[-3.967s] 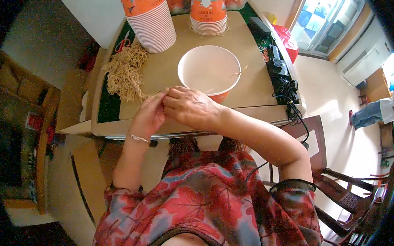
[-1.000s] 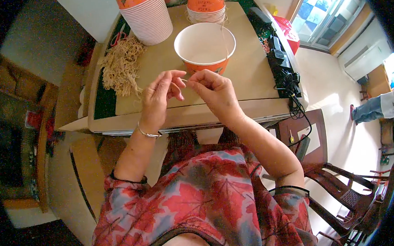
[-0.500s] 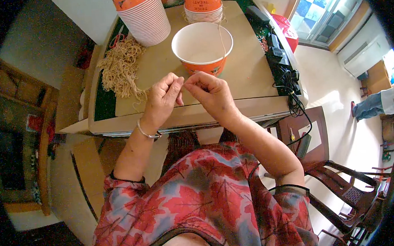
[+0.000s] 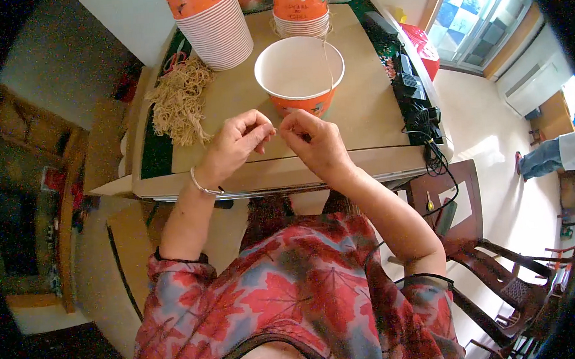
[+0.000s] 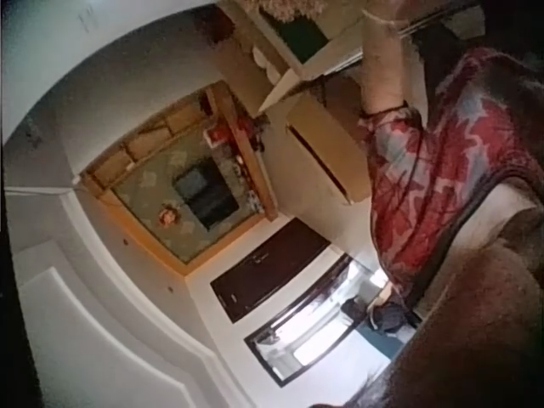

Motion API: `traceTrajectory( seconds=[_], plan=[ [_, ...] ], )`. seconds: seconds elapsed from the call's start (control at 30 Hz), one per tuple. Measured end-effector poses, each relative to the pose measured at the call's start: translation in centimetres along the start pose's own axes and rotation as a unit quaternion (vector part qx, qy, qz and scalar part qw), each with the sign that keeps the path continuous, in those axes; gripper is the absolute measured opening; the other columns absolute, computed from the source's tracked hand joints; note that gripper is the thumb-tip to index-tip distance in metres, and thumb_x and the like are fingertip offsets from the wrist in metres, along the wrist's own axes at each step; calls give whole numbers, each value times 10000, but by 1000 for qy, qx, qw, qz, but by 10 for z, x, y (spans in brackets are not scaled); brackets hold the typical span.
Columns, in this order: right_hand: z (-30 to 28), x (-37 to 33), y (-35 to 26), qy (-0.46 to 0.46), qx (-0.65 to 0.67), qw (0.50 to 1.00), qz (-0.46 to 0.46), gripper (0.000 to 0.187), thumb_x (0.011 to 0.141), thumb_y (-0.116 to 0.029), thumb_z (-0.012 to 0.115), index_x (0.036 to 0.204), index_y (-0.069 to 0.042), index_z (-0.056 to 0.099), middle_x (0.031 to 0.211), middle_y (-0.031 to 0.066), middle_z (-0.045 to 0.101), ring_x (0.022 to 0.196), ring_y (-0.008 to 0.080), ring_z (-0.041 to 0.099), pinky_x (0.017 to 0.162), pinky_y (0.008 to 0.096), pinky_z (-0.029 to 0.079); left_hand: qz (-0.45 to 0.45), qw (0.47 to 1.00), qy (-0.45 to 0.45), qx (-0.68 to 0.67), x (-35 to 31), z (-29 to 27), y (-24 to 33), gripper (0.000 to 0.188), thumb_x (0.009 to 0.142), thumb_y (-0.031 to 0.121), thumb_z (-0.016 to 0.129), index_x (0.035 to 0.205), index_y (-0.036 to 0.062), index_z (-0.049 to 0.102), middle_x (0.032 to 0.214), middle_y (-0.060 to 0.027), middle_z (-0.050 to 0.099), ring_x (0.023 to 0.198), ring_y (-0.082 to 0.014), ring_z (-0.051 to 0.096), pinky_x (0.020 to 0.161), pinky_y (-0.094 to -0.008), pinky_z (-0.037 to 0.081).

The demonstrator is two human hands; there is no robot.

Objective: Preparing a paper bucket by attaching a string handle and handling decorative straw.

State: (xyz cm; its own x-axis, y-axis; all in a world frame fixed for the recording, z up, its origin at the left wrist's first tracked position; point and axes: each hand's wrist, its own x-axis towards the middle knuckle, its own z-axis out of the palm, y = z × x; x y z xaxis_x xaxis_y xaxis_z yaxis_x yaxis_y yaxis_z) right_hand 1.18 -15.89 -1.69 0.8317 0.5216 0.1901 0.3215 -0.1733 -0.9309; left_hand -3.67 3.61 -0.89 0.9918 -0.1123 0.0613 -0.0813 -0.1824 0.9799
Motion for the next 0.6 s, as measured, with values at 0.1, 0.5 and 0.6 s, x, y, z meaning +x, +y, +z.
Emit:
traceTrajectory(
  seconds=[0.1,0.5,0.6],
  plan=[
    [2,4,7,23,47,999,-12,54,923,-53,649,938,-13,617,744,-32,594,695,32,519,629,215,444,12,996,79,44,8,-14,-1,94,988,98,576,949,32,630,743,23,587,680,-40,562,601,-226,489],
    [11,14,22,112,120,986,4,67,921,-57,654,899,-10,612,703,-41,572,661,10,505,600,200,429,310,807,134,484,59,-38,-7,217,810,61,713,1024,93,692,1211,-42,631,1149,-270,577,983,-425,466],
    [12,12,24,146,102,984,-7,69,914,-54,662,896,-15,608,700,-36,579,658,11,503,591,204,429,310,803,132,491,56,-31,-7,156,815,109,726,970,109,705,1084,-30,675,1115,-257,588,982,-429,449]
  ],
)
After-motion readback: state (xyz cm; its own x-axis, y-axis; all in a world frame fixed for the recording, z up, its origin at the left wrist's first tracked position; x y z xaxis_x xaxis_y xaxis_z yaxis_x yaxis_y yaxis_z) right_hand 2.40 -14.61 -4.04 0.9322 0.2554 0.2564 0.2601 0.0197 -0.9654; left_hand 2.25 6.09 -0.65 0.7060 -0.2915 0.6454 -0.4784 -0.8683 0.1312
